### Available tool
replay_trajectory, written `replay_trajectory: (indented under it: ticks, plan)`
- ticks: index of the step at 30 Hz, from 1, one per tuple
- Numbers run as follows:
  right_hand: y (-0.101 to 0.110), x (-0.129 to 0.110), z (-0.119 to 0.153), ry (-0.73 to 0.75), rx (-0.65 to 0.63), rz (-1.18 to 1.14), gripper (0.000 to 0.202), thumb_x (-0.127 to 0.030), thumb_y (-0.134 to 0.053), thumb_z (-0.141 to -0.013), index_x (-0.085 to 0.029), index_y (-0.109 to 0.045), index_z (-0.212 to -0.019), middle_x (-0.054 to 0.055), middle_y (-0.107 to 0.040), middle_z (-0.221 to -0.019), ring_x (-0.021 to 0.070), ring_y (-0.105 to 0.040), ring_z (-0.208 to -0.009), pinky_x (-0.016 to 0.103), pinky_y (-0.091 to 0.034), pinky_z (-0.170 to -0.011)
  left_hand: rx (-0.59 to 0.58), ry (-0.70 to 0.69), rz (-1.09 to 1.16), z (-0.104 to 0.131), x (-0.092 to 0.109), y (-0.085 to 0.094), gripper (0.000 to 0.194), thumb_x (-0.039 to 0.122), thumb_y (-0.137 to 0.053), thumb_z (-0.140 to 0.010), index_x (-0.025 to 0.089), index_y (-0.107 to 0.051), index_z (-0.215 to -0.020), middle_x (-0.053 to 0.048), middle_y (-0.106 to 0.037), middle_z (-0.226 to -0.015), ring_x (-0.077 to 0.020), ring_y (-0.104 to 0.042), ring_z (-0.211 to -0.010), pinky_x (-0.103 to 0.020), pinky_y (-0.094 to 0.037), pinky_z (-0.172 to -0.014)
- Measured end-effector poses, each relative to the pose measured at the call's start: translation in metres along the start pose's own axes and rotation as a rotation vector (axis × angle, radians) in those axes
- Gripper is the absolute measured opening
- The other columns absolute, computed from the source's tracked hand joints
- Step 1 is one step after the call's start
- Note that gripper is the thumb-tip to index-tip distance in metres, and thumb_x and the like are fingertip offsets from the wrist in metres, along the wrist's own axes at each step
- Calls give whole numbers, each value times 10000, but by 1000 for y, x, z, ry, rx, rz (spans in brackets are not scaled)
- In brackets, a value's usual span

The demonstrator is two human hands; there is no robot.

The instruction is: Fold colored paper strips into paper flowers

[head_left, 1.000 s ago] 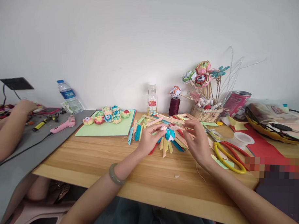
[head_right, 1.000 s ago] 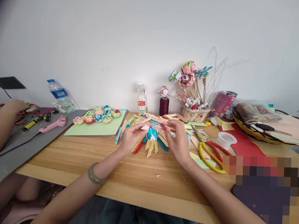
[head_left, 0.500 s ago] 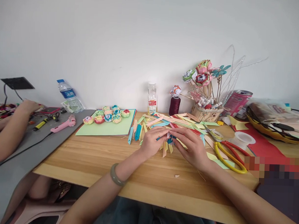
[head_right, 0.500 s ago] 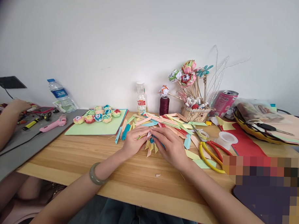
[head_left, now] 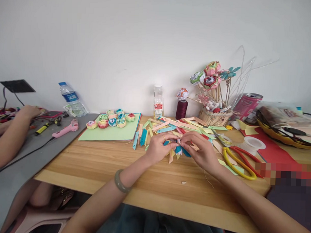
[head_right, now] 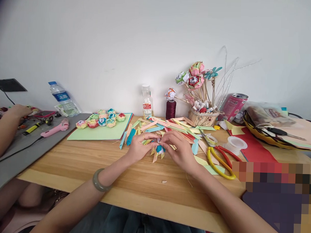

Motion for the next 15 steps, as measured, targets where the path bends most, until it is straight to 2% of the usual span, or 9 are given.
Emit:
replay_trajectory:
  ticks: [4, 8, 12, 15]
  plan:
    - [-6, 16, -1, -187, -79, -175, 167, -349, -499, -843, -210, -549, -765, 31, -570, -745, 164, -529, -705, 296, -443, -656, -22, 124, 179, 0, -10, -4, 126, 217, -669, -664, 161, -676, -776, -58, -686, -840, -159, -631, -776, -277, -519, -715]
    - [-14, 30, 2, -346, -97, -345, 229, -423, -514, -815, -201, -528, -759, 20, -541, -727, 150, -496, -670, 274, -421, -612, -10, 197, 220, 1, -18, -5, 111, 248, -652, -681, 151, -660, -733, -47, -673, -765, -136, -613, -697, -264, -508, -671]
    - [-23, 40, 5, -443, -127, -488, 272, -469, -550, -769, -201, -505, -750, 2, -517, -721, 137, -487, -644, 259, -411, -576, -54, 312, 243, 1, -28, -9, 202, 218, -692, -631, 136, -630, -805, -53, -662, -844, -120, -604, -695, -247, -490, -652]
    - [-31, 46, 8, -490, -173, -533, 278, -470, -560, -759, -197, -509, -752, -9, -521, -706, 125, -487, -624, 247, -400, -557, -97, 358, 227, 0, -32, -11, 186, 189, -697, -614, 125, -620, -770, -52, -655, -825, -112, -595, -696, -252, -475, -680]
Point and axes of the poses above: each hand's wrist, its own z-axis away from the middle knuckle, its own y-axis out of the back of the hand, x = y × z, the point moved 7 cm from there along -z, towards the middle knuckle
